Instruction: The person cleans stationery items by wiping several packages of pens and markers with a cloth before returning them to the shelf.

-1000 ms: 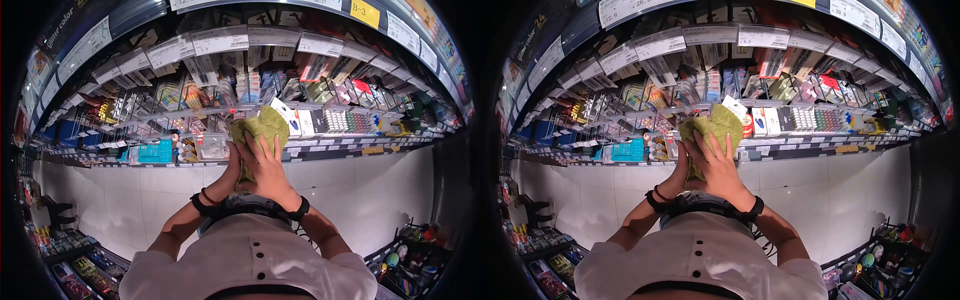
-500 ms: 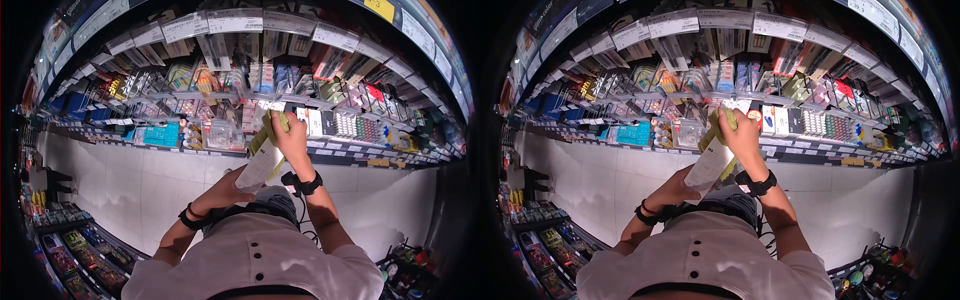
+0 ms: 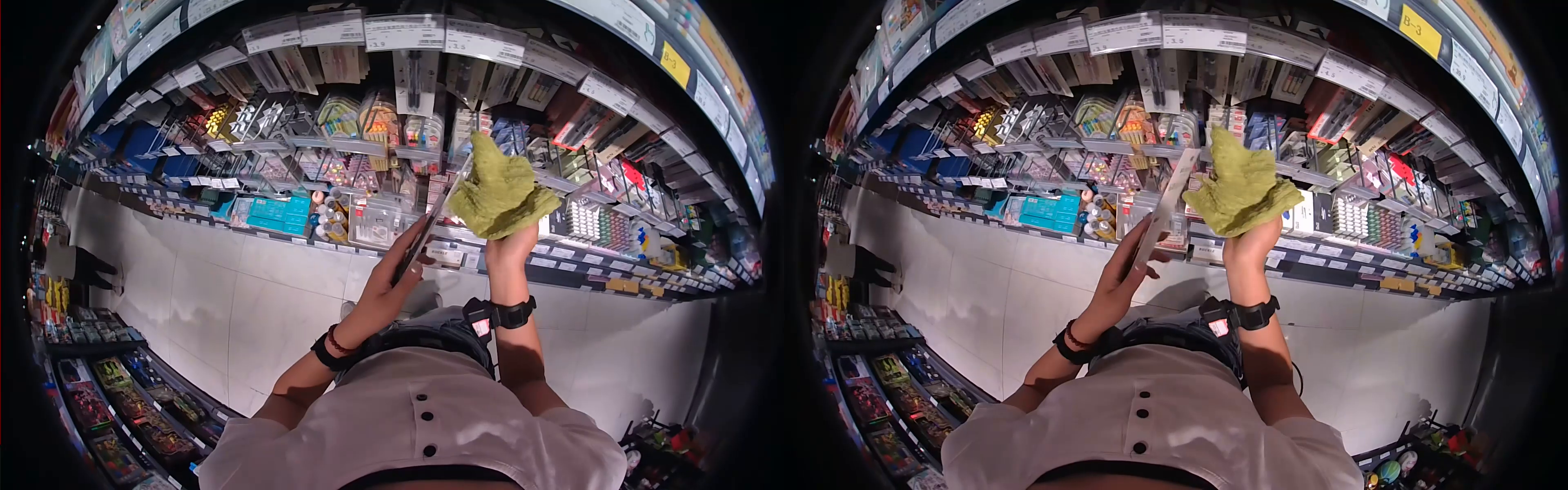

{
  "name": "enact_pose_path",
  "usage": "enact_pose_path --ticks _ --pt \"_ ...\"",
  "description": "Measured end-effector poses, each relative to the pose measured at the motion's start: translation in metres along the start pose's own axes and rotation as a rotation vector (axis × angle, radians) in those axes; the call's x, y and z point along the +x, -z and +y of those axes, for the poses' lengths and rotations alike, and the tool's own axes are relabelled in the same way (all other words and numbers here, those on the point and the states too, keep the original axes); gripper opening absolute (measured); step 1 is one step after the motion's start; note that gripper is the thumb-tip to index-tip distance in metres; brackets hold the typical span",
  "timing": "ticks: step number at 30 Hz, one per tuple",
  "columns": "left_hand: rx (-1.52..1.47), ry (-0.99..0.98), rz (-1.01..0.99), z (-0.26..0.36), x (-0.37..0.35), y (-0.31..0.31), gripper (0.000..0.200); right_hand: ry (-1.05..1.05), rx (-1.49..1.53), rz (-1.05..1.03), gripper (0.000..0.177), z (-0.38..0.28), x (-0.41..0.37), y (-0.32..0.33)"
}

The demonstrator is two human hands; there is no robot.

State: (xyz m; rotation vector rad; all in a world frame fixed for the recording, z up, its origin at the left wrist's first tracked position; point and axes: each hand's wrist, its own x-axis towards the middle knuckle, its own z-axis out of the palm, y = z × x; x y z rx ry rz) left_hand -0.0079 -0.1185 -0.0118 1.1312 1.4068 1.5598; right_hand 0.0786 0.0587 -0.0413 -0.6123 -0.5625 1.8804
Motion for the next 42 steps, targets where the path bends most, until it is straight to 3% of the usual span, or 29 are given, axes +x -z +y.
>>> enact_pose_path --ticks 2,4,7,10,11,12,15,16,17,20,21,22,24,30,31,33,35,38,39,42 --pt "0.502 -0.248 0.129 0.004 0.005 0.018 0.060 -0.098 0.045 -0.147 0.044 0.023 -0.046 -0.027" --pt "0.728 -0.189 0.146 0.006 -0.004 0.027 0.068 -0.132 -0.266 -0.200 0.042 0.063 -0.089 -0.059" --pt "0.539 -0.235 0.042 -0.003 -0.025 0.063 0.069 0.182 -0.661 -0.285 0.039 0.092 -0.113 -0.094" --pt "0.406 -0.220 -0.043 0.017 -0.048 0.104 0.069 0.168 -0.788 -0.232 0.037 0.109 -0.110 -0.099" --pt "0.354 -0.206 -0.084 0.016 -0.055 0.121 0.070 0.355 -0.809 -0.177 0.037 0.122 -0.107 -0.101" --pt "0.301 -0.192 -0.125 0.013 -0.063 0.135 0.071 0.281 -0.876 -0.165 0.037 0.124 -0.110 -0.103" --pt "0.074 -0.083 0.298 0.003 -0.074 0.155 0.065 0.332 -1.024 -0.154 0.035 0.149 -0.120 -0.104" --pt "0.017 -0.047 0.411 0.002 -0.075 0.164 0.063 0.231 -0.981 -0.126 0.034 0.154 -0.133 -0.112" --pt "-0.128 0.007 0.337 0.003 -0.076 0.172 0.056 0.133 -0.934 -0.096 0.033 0.160 -0.145 -0.117" --pt "-0.359 0.184 0.039 0.000 -0.083 0.186 0.049 0.142 -0.833 -0.175 0.033 0.193 -0.173 -0.120" --pt "-0.415 0.184 0.162 0.003 -0.084 0.181 0.041 0.323 -0.849 -0.252 0.033 0.200 -0.184 -0.128" --pt "-0.322 0.051 0.238 0.004 -0.083 0.182 0.036 0.295 -0.835 -0.246 0.033 0.200 -0.191 -0.131" --pt "-0.453 0.087 0.303 0.006 -0.085 0.186 0.032 0.241 -0.809 -0.234 0.035 0.200 -0.203 -0.136" --pt "-0.184 -0.109 0.474 -0.011 -0.082 0.212 0.037 0.303 -1.080 -0.407 0.034 0.201 -0.229 -0.143" --pt "-0.159 -0.046 0.371 -0.010 -0.089 0.220 0.031 0.343 -1.104 -0.402 0.034 0.205 -0.231 -0.141" --pt "-0.230 -0.083 0.405 -0.003 -0.093 0.216 0.030 0.441 -1.136 -0.376 0.033 0.215 -0.229 -0.138" --pt "-0.248 -0.134 0.368 -0.001 -0.092 0.222 0.032 0.337 -1.247 -0.341 0.030 0.217 -0.229 -0.137" --pt "-0.541 -0.046 0.400 0.009 -0.078 0.231 0.033 0.188 -1.284 -0.346 0.027 0.218 -0.229 -0.133" --pt "-0.447 -0.049 0.400 0.008 -0.074 0.239 0.035 0.156 -1.245 -0.372 0.027 0.218 -0.227 -0.131" --pt "-0.922 0.157 0.087 0.030 -0.069 0.255 0.042 0.126 -1.094 -0.424 0.030 0.216 -0.219 -0.123"
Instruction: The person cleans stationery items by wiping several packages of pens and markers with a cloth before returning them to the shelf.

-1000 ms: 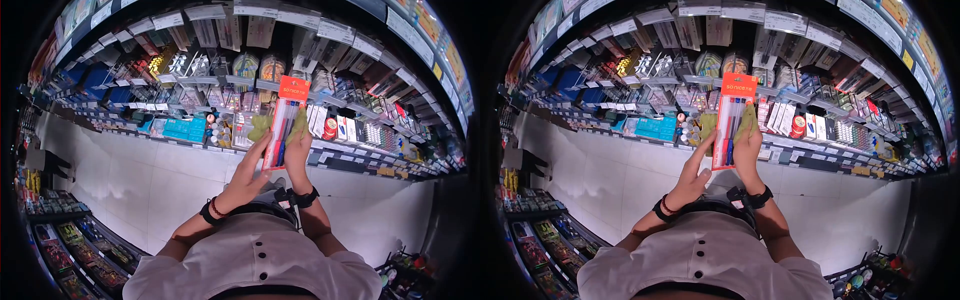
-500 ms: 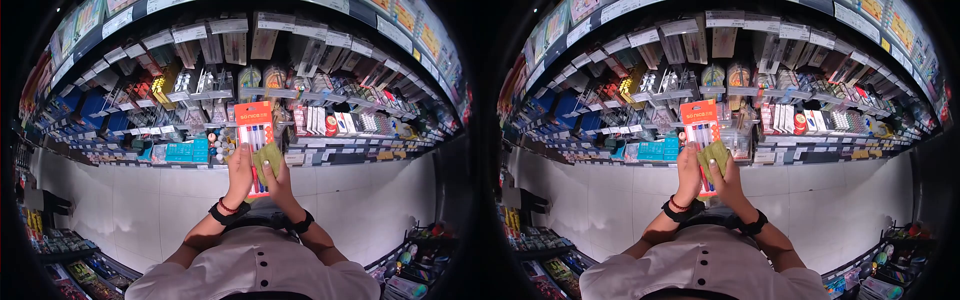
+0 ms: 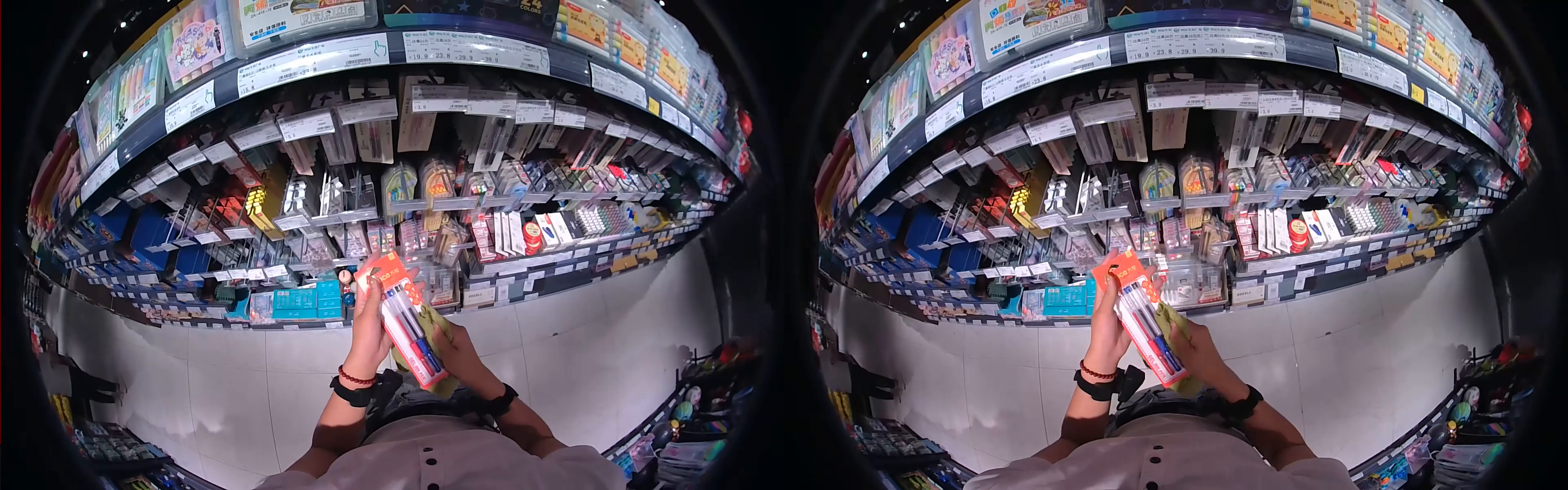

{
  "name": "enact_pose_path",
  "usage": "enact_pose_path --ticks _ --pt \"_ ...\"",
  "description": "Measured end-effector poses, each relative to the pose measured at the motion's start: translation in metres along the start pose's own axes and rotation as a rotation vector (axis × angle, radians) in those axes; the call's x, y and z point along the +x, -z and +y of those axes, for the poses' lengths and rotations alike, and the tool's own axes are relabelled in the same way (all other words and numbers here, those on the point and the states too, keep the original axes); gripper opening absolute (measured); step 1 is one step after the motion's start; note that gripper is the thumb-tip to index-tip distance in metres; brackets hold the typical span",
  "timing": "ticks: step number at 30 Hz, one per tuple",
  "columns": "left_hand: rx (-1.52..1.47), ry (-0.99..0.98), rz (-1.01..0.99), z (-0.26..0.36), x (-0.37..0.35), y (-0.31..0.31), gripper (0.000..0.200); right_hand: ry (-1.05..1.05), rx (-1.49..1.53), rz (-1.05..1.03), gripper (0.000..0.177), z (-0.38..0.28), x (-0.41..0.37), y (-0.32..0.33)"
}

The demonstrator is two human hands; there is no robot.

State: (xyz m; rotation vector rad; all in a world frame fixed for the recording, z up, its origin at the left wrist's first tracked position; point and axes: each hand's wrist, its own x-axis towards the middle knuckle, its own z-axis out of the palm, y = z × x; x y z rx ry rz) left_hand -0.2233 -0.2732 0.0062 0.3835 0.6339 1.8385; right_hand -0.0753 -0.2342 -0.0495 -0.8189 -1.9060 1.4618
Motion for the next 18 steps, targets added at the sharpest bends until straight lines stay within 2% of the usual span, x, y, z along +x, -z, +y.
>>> enact_pose_path --ticks 2,5,8,11,14,16,18 --pt "-0.084 0.040 -0.034 -0.002 0.007 0.002 0.043 0.046 0.113 0.016 0.030 0.000 0.004 0.003" --pt "-0.077 0.076 -0.030 -0.006 0.014 -0.002 0.043 0.024 0.082 0.095 0.026 -0.001 0.006 0.008" --pt "-0.009 0.101 -0.014 -0.016 0.027 -0.001 0.040 -0.066 -0.012 0.218 0.021 -0.004 0.008 0.017" --pt "0.022 0.127 -0.002 -0.024 0.045 -0.012 0.039 -0.141 -0.271 0.433 0.020 -0.008 0.010 0.034" --pt "0.117 -0.005 0.015 -0.023 0.071 -0.017 0.039 -0.107 -0.354 0.708 0.023 0.007 0.010 0.061" --pt "0.157 -0.160 0.042 -0.014 0.095 -0.028 0.036 -0.162 -0.324 0.811 0.021 0.022 0.007 0.087" --pt "0.489 -0.324 0.045 -0.008 0.127 -0.031 0.030 -0.229 -0.302 0.866 0.019 0.054 -0.002 0.117"
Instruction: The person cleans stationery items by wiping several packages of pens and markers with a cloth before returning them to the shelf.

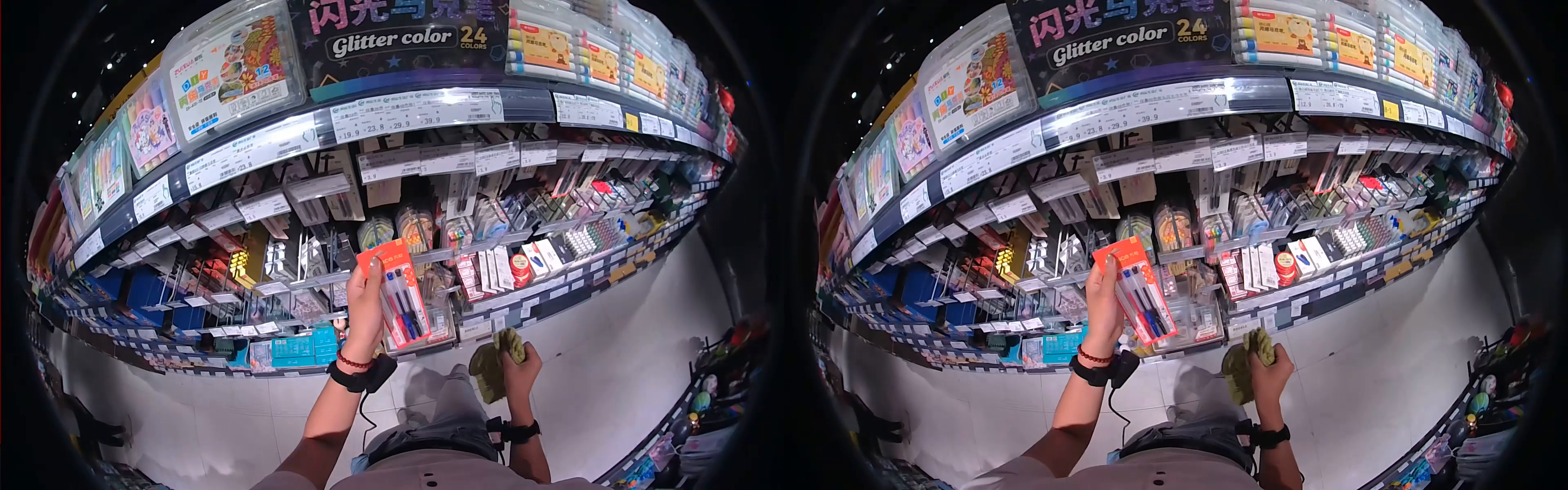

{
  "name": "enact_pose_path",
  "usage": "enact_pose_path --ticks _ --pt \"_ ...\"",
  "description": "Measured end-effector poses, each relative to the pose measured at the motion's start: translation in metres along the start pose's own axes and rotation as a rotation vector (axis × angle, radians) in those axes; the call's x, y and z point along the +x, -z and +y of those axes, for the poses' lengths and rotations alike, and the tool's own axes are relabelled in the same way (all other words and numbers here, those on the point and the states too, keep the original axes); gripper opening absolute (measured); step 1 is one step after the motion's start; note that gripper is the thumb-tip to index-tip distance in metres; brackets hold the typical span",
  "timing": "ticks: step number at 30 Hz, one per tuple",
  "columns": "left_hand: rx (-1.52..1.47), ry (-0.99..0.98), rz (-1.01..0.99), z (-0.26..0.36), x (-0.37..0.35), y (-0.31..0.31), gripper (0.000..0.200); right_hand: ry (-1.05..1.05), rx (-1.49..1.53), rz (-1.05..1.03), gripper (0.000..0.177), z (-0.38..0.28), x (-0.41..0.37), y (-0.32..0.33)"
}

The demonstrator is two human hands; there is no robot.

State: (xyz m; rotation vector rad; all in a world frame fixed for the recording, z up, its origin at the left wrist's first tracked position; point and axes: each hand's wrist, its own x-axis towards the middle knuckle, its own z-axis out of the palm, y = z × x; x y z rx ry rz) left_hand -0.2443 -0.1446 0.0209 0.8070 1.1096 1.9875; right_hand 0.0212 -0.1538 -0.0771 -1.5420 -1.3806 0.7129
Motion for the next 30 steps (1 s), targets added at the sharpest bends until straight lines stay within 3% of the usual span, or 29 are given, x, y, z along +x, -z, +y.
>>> enact_pose_path --ticks 6,12,13,16,20,21,24,26,30 --pt "0.331 -0.023 -0.103 -0.008 0.093 -0.032 0.021 -0.069 0.076 0.148 0.017 0.046 0.054 0.031" --pt "0.218 -0.174 0.089 -0.046 0.149 -0.064 0.022 -0.047 0.165 0.228 0.014 0.057 0.110 0.045" --pt "0.239 -0.300 0.164 -0.058 0.157 -0.067 0.025 -0.068 0.205 0.206 0.014 0.054 0.118 0.048" --pt "0.971 -0.711 0.064 -0.083 0.170 -0.046 0.025 -0.088 0.158 0.182 0.015 0.063 0.149 0.052" --pt "0.446 -0.396 0.223 -0.073 0.159 -0.072 0.027 -0.114 0.175 0.148 0.018 0.074 0.187 0.055" --pt "0.348 -0.474 0.194 -0.074 0.160 -0.073 0.028 -0.102 0.208 0.127 0.020 0.073 0.195 0.056" --pt "0.614 -0.704 0.228 -0.082 0.171 -0.063 0.029 -0.053 0.155 0.085 0.020 0.081 0.219 0.056" --pt "0.212 -0.573 0.218 -0.075 0.165 -0.074 0.031 -0.060 0.163 0.034 0.019 0.088 0.232 0.053" --pt "0.167 -0.517 0.303 -0.067 0.166 -0.074 0.029 -0.108 -0.183 -0.070 0.023 0.121 0.253 0.047"
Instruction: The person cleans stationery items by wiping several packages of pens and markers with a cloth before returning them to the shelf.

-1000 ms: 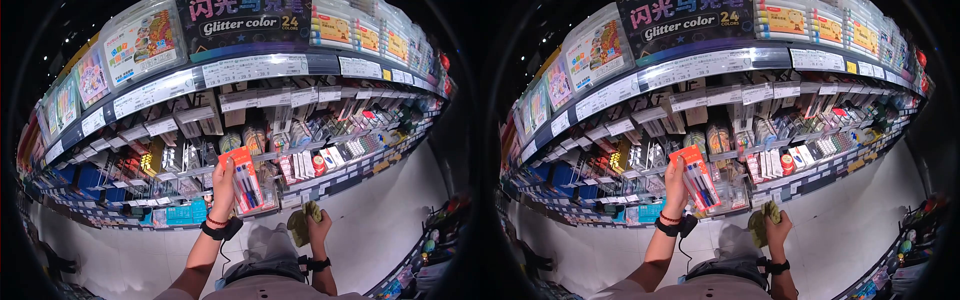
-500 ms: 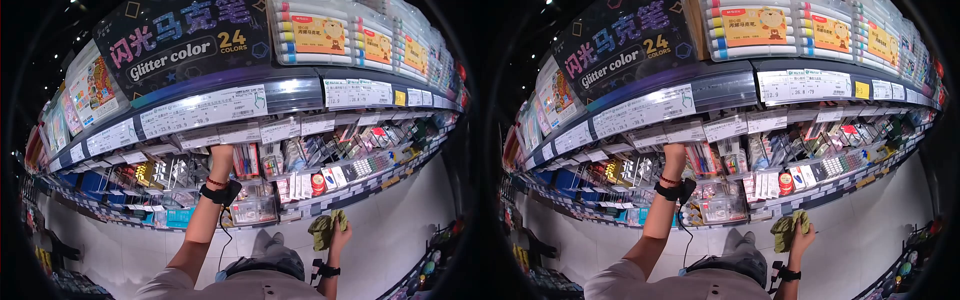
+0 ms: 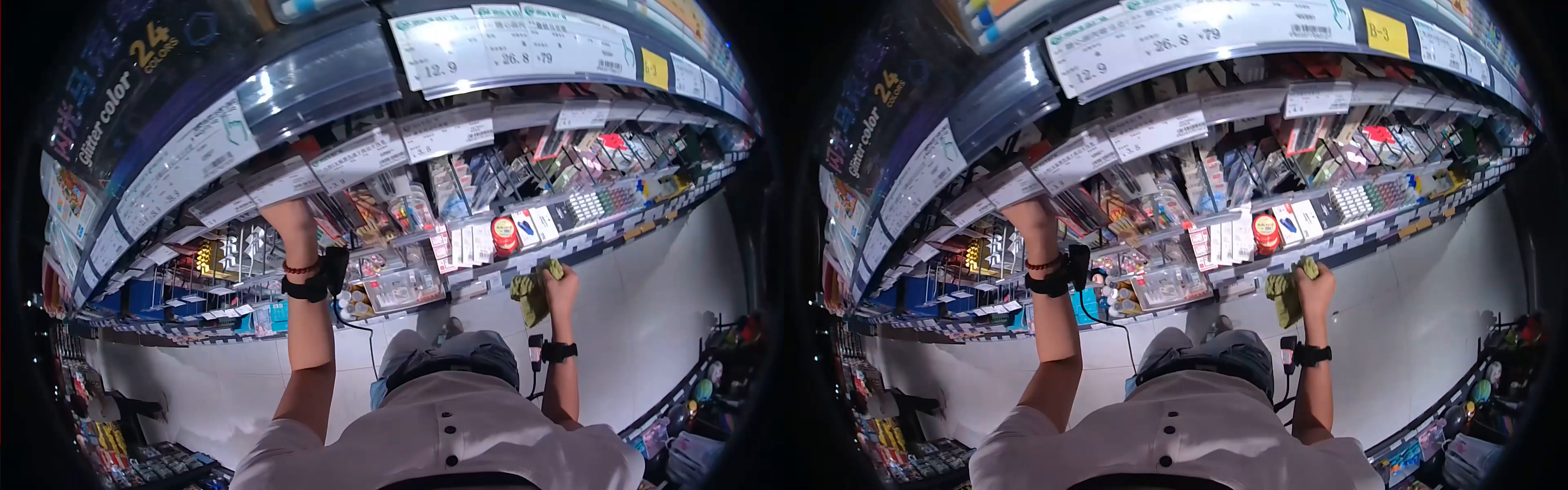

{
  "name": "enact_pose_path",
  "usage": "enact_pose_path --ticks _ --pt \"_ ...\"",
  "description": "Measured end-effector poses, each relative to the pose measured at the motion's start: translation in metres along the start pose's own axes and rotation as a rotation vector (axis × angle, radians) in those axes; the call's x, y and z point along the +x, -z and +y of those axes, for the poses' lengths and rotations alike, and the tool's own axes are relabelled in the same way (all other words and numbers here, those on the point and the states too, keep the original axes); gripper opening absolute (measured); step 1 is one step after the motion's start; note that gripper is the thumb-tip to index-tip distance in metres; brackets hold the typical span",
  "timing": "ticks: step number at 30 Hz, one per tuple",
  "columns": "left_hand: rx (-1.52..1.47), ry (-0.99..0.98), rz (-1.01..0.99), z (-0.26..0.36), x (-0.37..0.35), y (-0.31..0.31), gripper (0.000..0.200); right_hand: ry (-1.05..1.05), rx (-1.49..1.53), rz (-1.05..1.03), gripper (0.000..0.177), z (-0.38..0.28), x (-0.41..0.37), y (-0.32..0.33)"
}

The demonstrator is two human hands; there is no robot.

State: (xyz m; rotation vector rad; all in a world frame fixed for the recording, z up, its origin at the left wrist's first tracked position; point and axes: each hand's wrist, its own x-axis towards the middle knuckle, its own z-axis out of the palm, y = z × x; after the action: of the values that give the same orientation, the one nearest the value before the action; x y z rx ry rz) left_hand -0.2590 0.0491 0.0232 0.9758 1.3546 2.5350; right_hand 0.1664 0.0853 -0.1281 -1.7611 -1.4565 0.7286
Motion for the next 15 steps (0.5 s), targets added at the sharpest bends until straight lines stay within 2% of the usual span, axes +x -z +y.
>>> enact_pose_path --ticks 2,3,6,7,9,11,14,15 --pt "-0.132 0.005 -0.036 0.009 0.001 -0.006 0.025 0.007 -0.030 0.028 0.025 0.027 0.014 -0.014" --pt "0.116 -0.085 -0.116 0.001 0.009 0.008 0.025 -0.008 -0.051 0.004 0.026 0.032 0.019 -0.017" --pt "-0.231 0.203 -0.110 0.012 0.008 -0.001 0.023 0.033 0.050 -0.033 0.032 0.059 0.035 -0.036" --pt "-0.070 0.154 -0.129 -0.004 0.015 0.014 0.024 0.028 0.075 -0.082 0.036 0.065 0.038 -0.043" --pt "0.393 -0.138 -0.267 -0.013 0.017 0.025 0.026 -0.059 -0.013 -0.237 0.035 0.085 0.049 -0.063" --pt "0.989 -0.635 -0.491 0.007 0.012 0.018 0.028 -0.103 -0.054 -0.361 0.040 0.089 0.051 -0.086" --pt "-0.220 0.376 -0.226 0.005 0.024 0.018 0.033 -0.194 -0.085 -0.580 0.048 0.081 0.049 -0.116" --pt "0.041 0.146 -0.330 0.003 0.015 0.015 0.031 -0.353 -0.071 -0.645 0.043 0.082 0.050 -0.129"
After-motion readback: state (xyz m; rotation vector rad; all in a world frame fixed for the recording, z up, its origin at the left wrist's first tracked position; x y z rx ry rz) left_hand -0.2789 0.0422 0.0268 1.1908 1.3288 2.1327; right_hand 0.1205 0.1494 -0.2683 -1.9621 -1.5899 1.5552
